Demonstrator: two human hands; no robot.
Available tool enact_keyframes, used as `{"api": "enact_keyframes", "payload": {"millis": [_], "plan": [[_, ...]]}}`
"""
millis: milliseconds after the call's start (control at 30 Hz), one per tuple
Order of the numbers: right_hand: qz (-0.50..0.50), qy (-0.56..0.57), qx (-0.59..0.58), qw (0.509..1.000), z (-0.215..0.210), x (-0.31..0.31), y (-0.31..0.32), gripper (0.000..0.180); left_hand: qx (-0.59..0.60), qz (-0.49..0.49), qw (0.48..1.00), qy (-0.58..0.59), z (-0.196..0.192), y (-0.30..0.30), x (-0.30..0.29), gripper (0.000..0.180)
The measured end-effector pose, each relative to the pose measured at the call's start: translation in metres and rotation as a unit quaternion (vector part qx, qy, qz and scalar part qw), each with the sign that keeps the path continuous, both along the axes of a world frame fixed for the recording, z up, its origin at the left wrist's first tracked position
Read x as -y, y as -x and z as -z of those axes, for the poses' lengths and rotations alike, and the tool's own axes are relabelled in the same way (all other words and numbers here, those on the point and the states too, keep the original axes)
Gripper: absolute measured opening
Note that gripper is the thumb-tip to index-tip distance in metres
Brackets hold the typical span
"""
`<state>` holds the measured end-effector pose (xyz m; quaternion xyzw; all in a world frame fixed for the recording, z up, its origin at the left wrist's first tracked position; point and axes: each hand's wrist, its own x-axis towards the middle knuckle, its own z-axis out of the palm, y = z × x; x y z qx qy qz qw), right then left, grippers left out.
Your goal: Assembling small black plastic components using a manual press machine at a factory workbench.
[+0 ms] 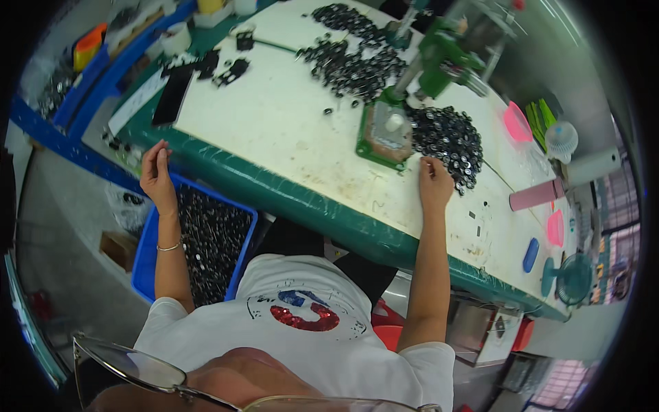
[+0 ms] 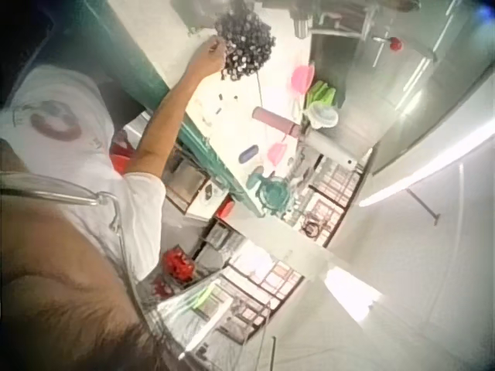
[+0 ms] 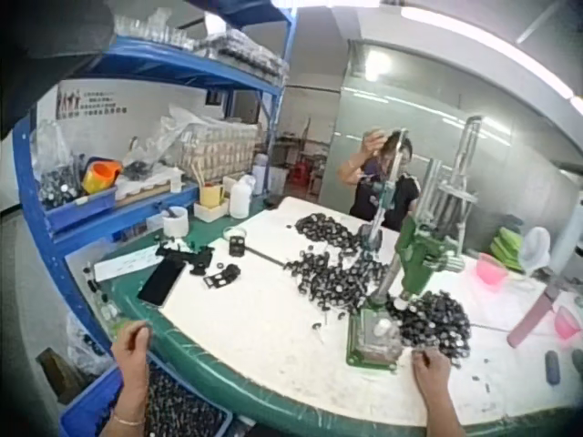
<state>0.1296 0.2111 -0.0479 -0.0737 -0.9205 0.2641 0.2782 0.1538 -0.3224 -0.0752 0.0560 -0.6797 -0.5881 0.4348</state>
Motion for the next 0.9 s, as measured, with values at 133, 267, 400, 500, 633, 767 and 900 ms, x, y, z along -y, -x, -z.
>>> {"api": "enact_keyframes", "payload": {"millis": [133, 267, 400, 500, 633, 767, 900], "plan": [[-0.003, -0.014, 0.006, 1.0, -0.004, 0.004, -0.003, 0.014, 0.051, 0.175, 0.977, 0.106, -0.056, 0.054, -0.049, 0.019], [-0.006, 0.015, 0.024, 1.0, 0.0, 0.003, -0.003, 0.014, 0.138, 0.283, 0.936, 0.159, -0.045, 0.15, -0.1, 0.038], [-0.01, 0.086, 0.035, 0.996, 0.001, -0.001, -0.003, 0.015, 0.229, 0.247, 0.902, 0.271, -0.029, 0.241, -0.14, 0.067], [-0.016, 0.138, 0.056, 0.989, 0.005, -0.003, 0.004, 0.017, 0.198, 0.232, 0.914, 0.268, -0.011, 0.308, -0.145, 0.074], [-0.012, 0.196, 0.06, 0.979, -0.001, -0.004, 0.002, 0.014, 0.181, 0.229, 0.925, 0.244, -0.017, 0.362, -0.17, 0.072], [-0.01, 0.337, 0.05, 0.94, -0.005, 0.0, 0.005, 0.01, 0.19, 0.301, 0.909, 0.216, -0.024, 0.395, -0.184, 0.074], [0.012, 0.351, 0.061, 0.934, -0.013, 0.001, 0.004, 0.012, 0.23, 0.402, 0.863, 0.203, -0.036, 0.416, -0.195, 0.069]]}}
